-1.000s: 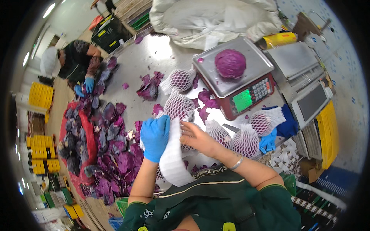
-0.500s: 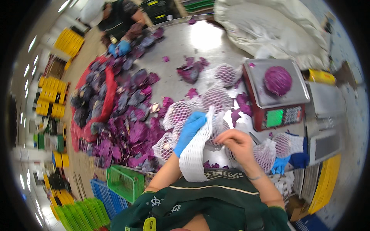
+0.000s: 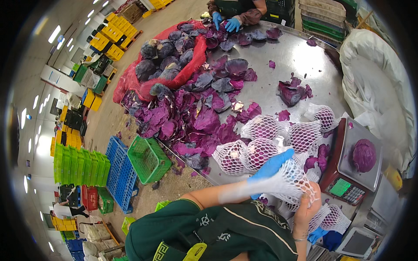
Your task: The person sorts whole red cabbages by hand, places them individually into protective foam mesh sleeves, weighs them on a digital scale, and applies adhesive labels to the packaged produce before placing them into a green plastic crate.
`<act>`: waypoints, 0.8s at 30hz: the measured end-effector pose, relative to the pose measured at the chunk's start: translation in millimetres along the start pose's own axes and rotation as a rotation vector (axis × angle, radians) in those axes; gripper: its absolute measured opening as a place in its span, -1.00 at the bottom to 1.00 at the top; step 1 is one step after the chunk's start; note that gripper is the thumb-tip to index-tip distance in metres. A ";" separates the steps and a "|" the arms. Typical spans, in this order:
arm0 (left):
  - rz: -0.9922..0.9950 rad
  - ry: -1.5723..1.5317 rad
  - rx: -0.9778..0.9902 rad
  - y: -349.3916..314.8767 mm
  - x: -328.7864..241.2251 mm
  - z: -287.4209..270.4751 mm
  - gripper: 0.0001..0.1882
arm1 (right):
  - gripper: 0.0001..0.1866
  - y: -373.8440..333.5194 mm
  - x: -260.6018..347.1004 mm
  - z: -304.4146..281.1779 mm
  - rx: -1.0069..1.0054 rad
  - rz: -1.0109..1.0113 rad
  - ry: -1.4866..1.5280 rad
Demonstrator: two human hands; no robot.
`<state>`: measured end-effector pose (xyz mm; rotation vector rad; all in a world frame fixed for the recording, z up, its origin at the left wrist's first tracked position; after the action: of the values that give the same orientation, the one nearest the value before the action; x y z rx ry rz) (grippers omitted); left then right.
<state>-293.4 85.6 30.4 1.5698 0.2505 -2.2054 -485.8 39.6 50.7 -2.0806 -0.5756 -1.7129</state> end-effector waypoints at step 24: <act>-0.387 0.160 0.526 250.4 135.4 190.1 -0.57 | -0.35 151.0 -127.3 -273.3 -0.517 0.246 -0.298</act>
<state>-384.7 -242.2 -6.6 2.1317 0.0137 -2.5872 -652.0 -242.5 -29.7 -2.6566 0.0673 -1.5319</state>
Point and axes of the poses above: each hand's wrist, its own y-axis towards the middle knuckle, its own z-axis out of the palm, x = y × z, the point moved 1 cm from there along y, towards the middle knuckle, and after that the axes turned 11 degrees about z, right-handed, at the moved point
